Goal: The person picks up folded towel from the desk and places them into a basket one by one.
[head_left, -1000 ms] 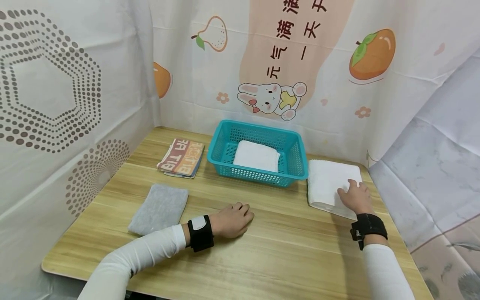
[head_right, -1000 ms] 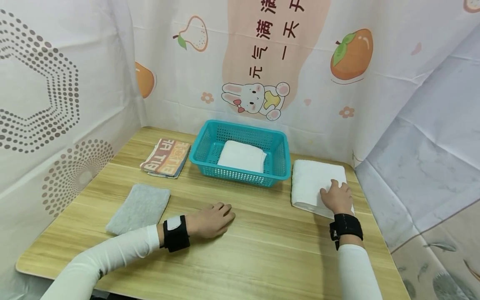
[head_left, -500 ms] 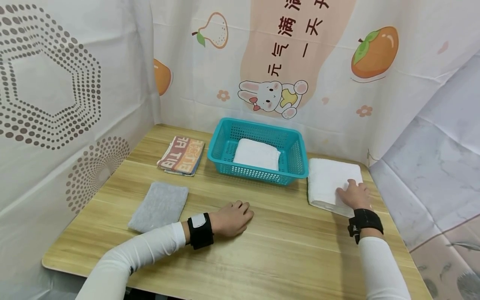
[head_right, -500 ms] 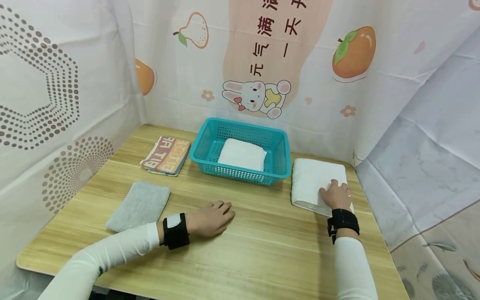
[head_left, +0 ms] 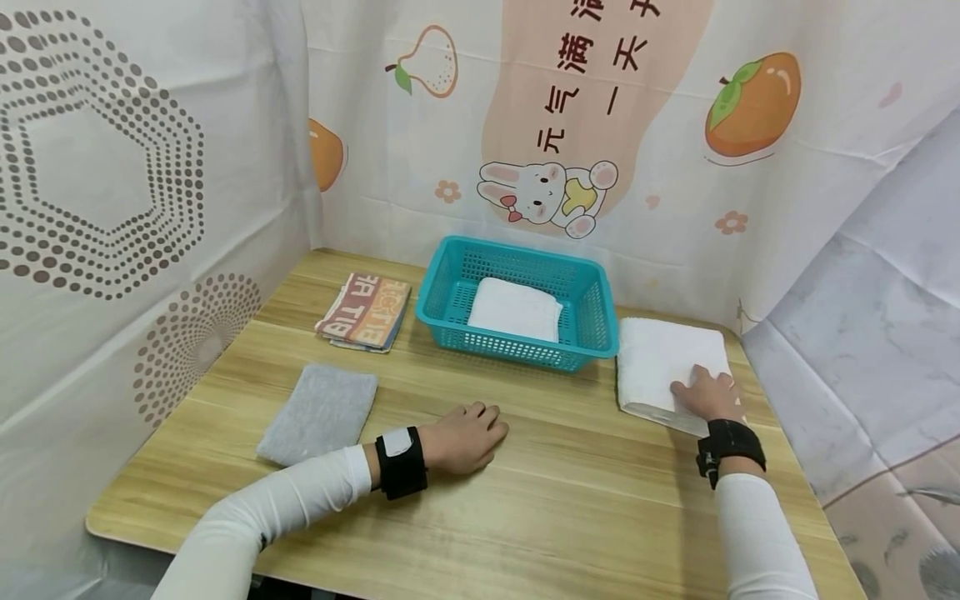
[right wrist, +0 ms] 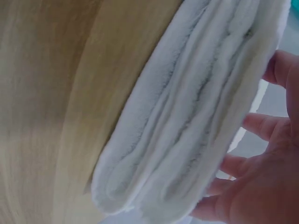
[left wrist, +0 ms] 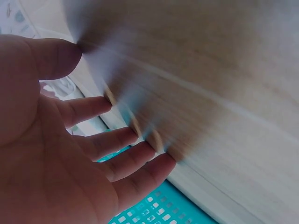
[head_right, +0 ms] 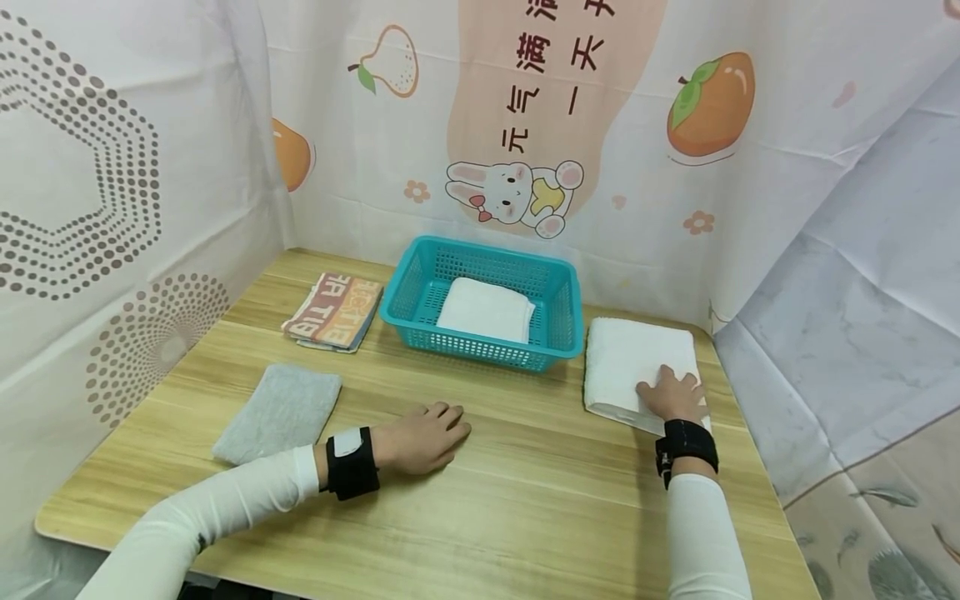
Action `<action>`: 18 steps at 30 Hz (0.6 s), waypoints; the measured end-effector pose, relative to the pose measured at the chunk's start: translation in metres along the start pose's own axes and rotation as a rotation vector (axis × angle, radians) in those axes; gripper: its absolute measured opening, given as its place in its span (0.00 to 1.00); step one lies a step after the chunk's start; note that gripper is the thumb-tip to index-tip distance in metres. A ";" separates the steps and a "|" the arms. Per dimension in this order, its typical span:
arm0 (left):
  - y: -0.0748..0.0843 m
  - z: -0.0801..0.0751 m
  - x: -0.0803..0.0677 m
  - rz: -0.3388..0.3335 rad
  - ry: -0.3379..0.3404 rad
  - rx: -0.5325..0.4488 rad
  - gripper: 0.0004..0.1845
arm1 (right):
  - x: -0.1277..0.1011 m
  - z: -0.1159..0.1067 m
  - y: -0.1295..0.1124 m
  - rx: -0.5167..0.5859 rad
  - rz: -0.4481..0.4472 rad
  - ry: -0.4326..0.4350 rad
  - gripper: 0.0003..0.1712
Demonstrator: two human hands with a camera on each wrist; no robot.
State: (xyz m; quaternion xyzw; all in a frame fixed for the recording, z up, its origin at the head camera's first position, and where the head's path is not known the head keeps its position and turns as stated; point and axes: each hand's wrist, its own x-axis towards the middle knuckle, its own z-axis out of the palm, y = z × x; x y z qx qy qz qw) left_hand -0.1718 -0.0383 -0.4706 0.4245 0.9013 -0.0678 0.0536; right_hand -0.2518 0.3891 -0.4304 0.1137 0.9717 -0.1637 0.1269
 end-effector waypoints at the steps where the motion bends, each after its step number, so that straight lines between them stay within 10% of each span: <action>1: 0.000 -0.001 0.000 0.000 -0.001 -0.003 0.21 | 0.000 0.000 0.001 0.012 0.003 -0.009 0.44; 18: 0.002 -0.005 0.001 -0.002 -0.027 -0.014 0.21 | -0.003 0.003 0.009 0.024 -0.052 -0.093 0.45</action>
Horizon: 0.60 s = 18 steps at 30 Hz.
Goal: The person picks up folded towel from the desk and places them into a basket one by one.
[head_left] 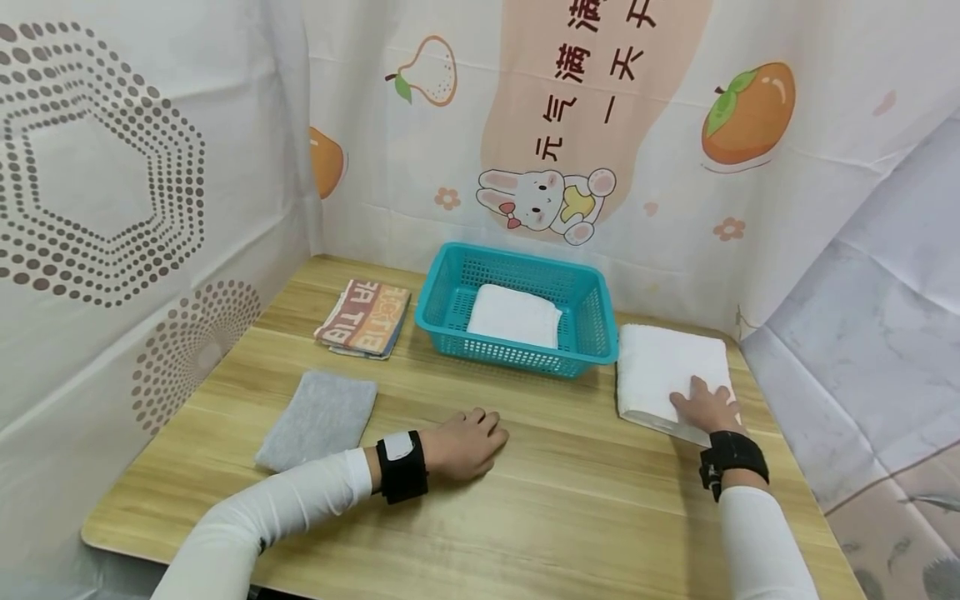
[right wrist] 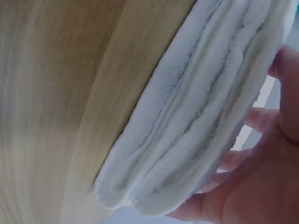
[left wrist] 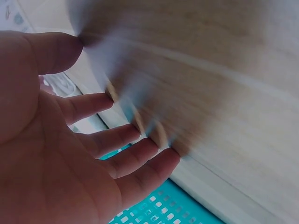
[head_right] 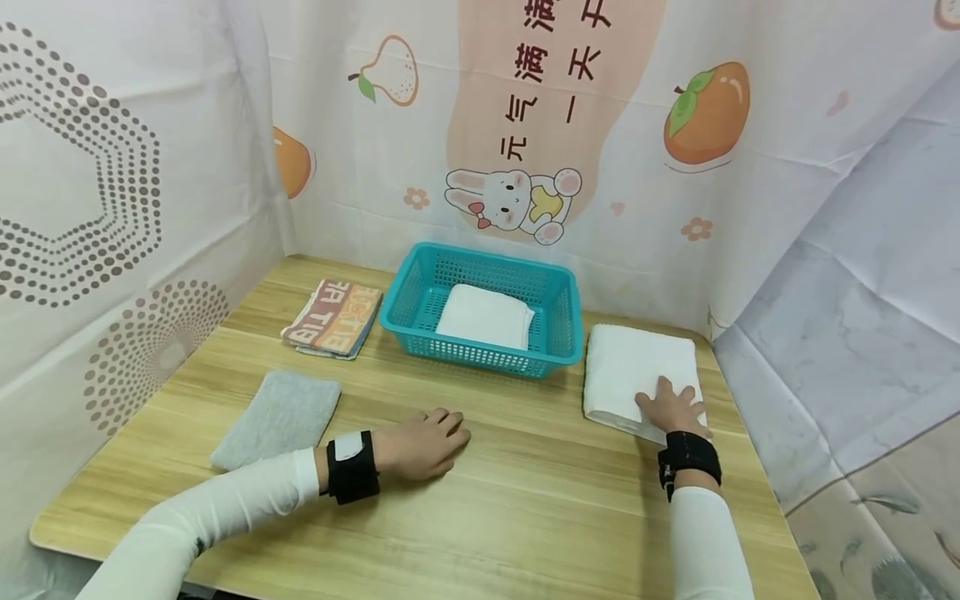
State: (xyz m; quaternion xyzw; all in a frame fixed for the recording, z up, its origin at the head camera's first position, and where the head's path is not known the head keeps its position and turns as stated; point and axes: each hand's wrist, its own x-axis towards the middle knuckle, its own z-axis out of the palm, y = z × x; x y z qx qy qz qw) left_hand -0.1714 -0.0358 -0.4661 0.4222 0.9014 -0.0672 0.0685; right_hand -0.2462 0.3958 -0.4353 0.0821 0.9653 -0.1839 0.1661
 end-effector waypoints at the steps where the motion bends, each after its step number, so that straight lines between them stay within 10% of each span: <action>1: 0.000 0.000 0.000 -0.001 -0.004 -0.002 0.21 | 0.000 0.000 0.000 0.002 0.001 -0.001 0.46; 18: 0.004 0.007 0.001 -0.045 -0.017 -0.009 0.22 | 0.012 0.002 0.014 0.040 -0.021 0.018 0.47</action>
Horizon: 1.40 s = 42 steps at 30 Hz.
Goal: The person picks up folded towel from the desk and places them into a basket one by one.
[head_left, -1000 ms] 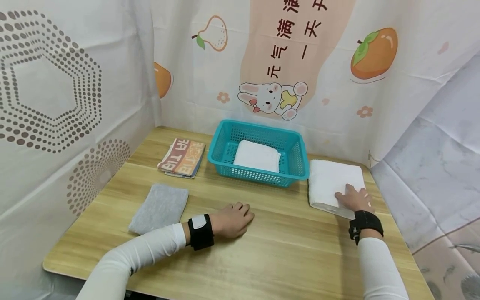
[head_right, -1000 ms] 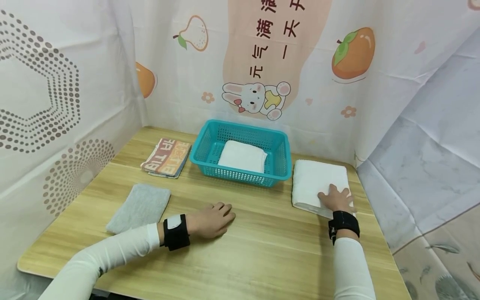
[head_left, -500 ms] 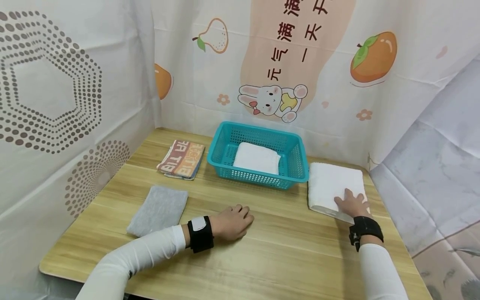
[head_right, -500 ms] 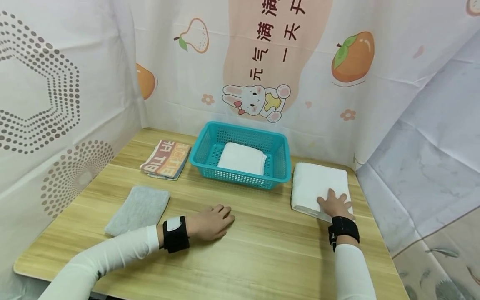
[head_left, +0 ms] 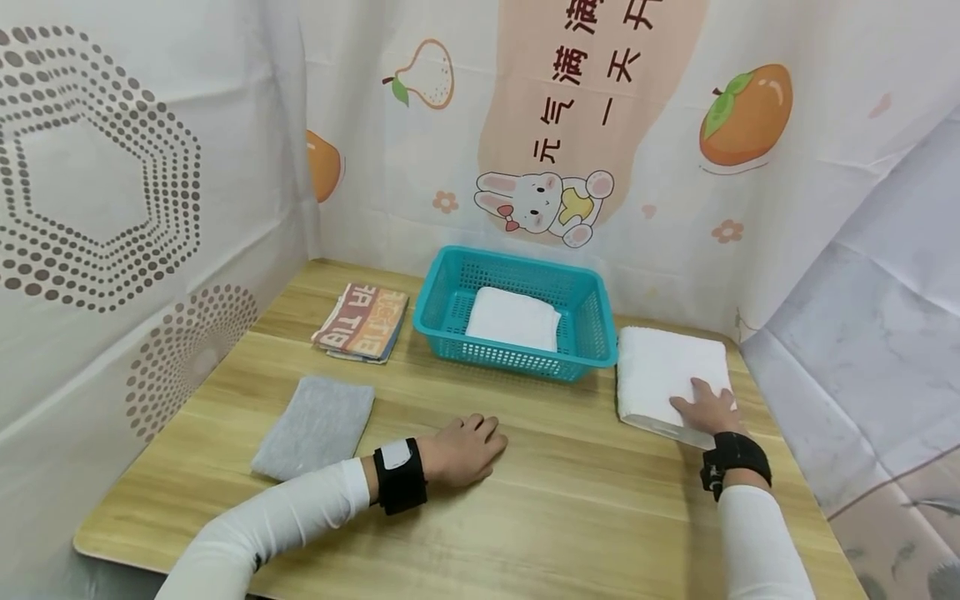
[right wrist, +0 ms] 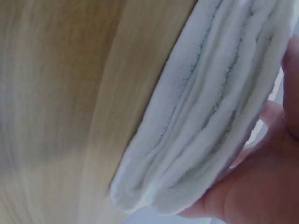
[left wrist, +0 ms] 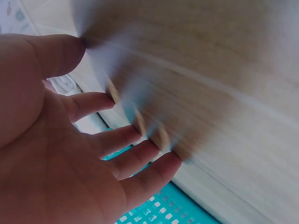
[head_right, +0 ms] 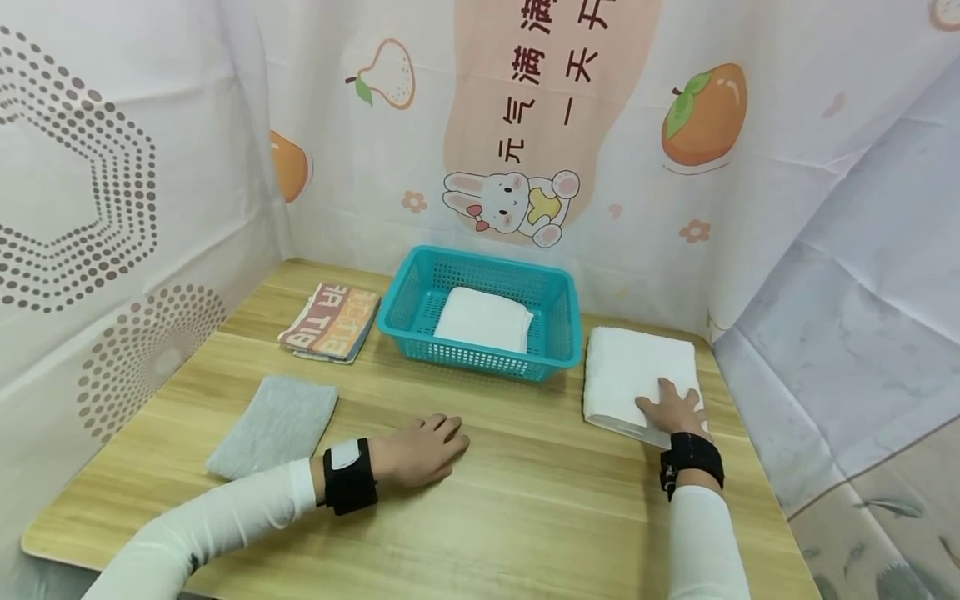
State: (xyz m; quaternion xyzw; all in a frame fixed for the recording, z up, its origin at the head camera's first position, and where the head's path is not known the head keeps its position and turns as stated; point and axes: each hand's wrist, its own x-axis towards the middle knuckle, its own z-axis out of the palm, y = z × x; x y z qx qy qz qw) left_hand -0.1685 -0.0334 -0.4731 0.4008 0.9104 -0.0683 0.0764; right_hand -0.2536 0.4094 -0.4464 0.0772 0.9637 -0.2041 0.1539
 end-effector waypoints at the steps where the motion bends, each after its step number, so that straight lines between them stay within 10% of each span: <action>1: -0.001 -0.001 0.000 0.000 0.002 0.004 0.22 | 0.001 -0.001 0.000 0.001 -0.007 0.003 0.47; 42: 0.002 -0.003 -0.001 0.008 0.018 -0.006 0.22 | -0.004 -0.006 0.012 0.026 -0.027 -0.027 0.52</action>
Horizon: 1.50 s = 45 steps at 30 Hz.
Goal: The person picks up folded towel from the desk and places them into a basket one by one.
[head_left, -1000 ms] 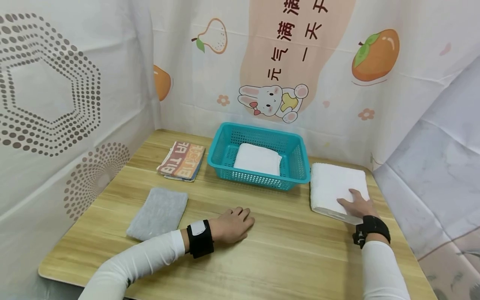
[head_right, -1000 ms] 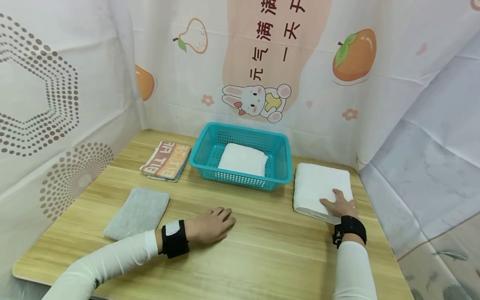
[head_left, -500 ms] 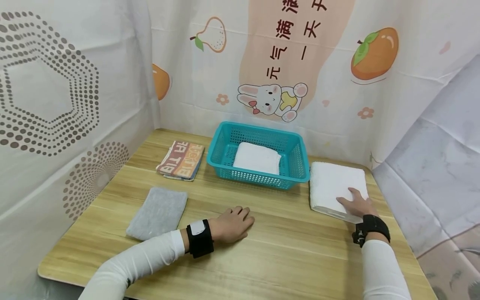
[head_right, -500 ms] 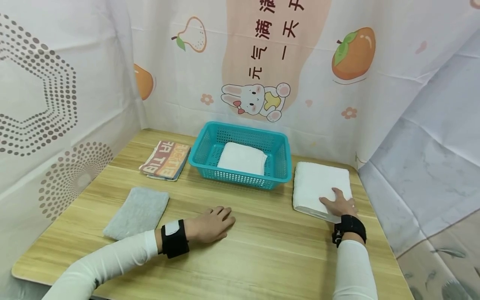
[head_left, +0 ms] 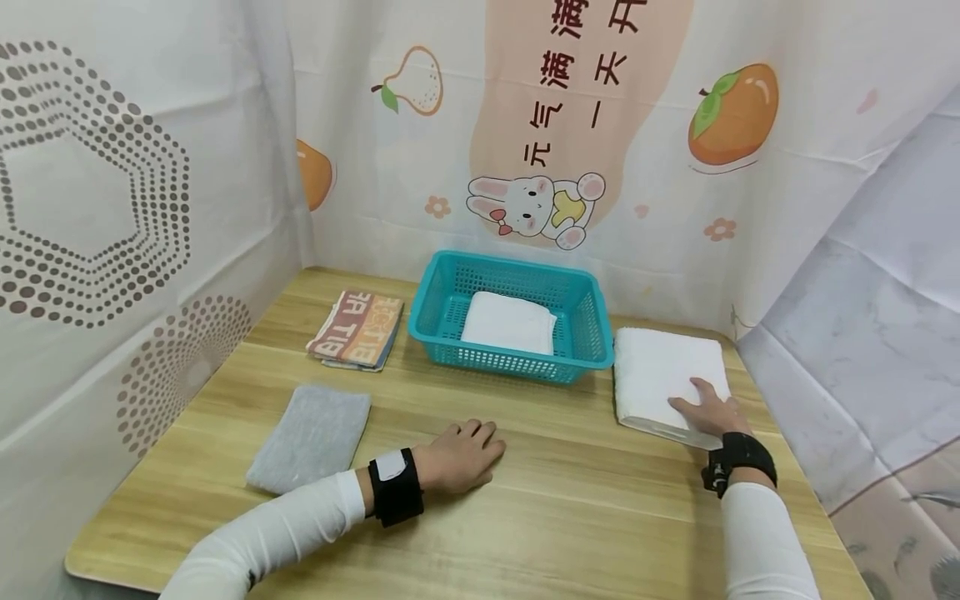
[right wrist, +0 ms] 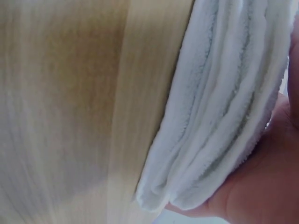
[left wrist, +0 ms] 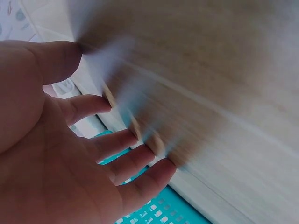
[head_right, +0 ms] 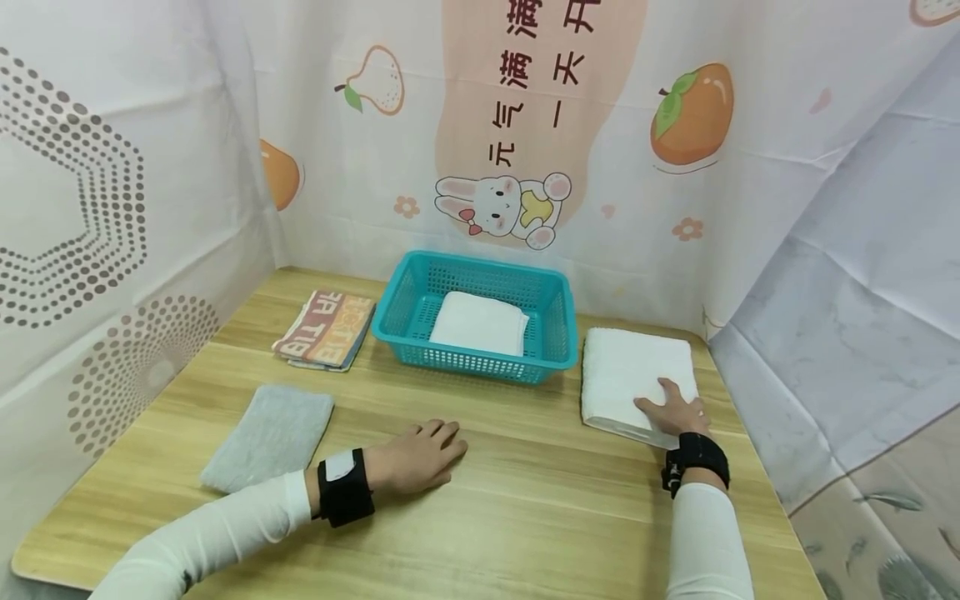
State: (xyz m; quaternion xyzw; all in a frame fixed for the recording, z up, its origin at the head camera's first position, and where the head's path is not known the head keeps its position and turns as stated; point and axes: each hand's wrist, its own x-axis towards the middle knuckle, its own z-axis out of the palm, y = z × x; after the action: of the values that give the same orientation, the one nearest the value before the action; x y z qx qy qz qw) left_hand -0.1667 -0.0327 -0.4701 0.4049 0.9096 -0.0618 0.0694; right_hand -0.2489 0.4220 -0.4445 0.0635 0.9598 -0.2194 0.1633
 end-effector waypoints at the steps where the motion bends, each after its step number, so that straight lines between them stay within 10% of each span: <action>1: 0.000 0.000 0.000 0.001 0.002 -0.002 0.22 | 0.000 0.000 0.000 -0.001 -0.001 0.000 0.52; 45: -0.004 0.002 0.002 -0.003 0.006 -0.046 0.24 | -0.020 0.011 0.003 0.001 -0.088 -0.005 0.51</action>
State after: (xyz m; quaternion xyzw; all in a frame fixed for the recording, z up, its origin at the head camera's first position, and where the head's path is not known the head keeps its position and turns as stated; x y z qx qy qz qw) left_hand -0.1708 -0.0340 -0.4720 0.4021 0.9116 -0.0398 0.0760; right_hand -0.2266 0.4188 -0.4488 0.0208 0.9611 -0.2270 0.1561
